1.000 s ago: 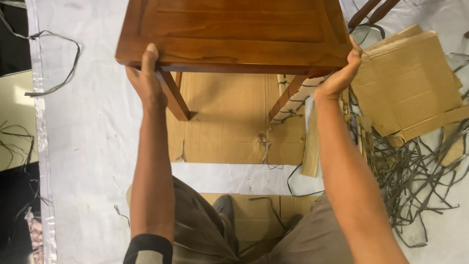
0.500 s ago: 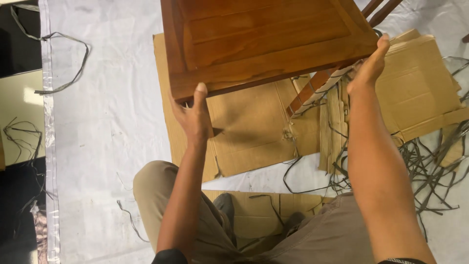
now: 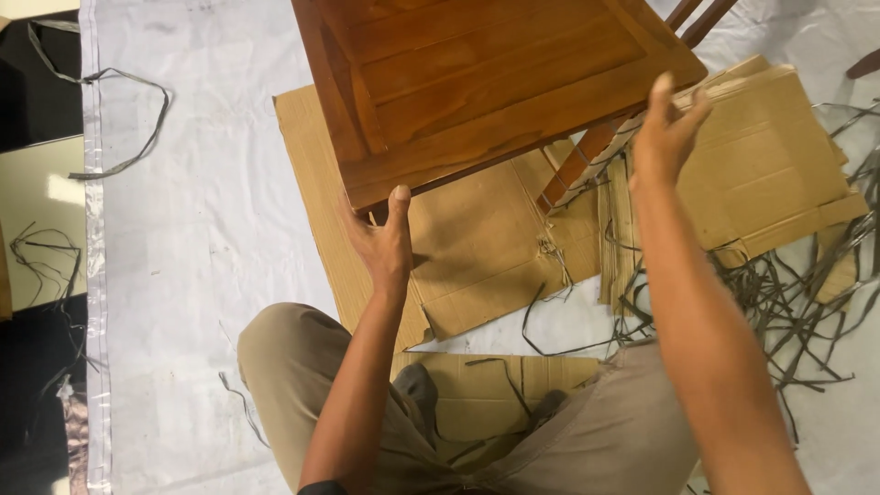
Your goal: Wrapping wooden table legs with cardboard and string for protection.
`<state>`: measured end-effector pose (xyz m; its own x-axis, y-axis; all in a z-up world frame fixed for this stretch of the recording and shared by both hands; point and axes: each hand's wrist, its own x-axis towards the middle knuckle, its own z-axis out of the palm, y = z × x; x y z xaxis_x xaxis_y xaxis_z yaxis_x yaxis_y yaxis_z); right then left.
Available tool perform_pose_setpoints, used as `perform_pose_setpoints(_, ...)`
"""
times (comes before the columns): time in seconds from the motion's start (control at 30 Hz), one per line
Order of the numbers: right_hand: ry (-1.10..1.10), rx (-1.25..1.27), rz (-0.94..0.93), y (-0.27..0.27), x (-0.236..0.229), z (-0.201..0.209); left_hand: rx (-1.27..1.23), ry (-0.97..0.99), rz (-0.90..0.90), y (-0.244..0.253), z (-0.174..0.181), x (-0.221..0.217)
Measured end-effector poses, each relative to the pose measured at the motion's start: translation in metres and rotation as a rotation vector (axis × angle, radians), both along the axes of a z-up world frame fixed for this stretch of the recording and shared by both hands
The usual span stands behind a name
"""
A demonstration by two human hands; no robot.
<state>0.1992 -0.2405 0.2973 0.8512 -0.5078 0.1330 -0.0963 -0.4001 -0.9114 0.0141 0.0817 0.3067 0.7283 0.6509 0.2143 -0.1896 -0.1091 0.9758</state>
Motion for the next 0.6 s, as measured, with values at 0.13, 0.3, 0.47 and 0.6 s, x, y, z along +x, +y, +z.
perform_pose_setpoints(0.13,-0.217,0.143,0.201,0.071,-0.067,-0.003,-0.111,-0.076,0.045,0.004,-0.056,0.014)
perform_pose_setpoints(0.3,-0.291,0.403,0.338,0.094,-0.058,-0.023,-0.205,-0.189,-0.022,0.002,-0.057,0.014)
perform_pose_setpoints(0.47,-0.327,0.446,0.375,0.108,-0.065,-0.005,-0.308,-0.318,-0.036,-0.006,-0.040,0.021)
perform_pose_setpoints(0.6,-0.292,0.551,0.399,0.093,-0.046,-0.002,-0.319,-0.337,-0.042,-0.023,-0.024,0.028)
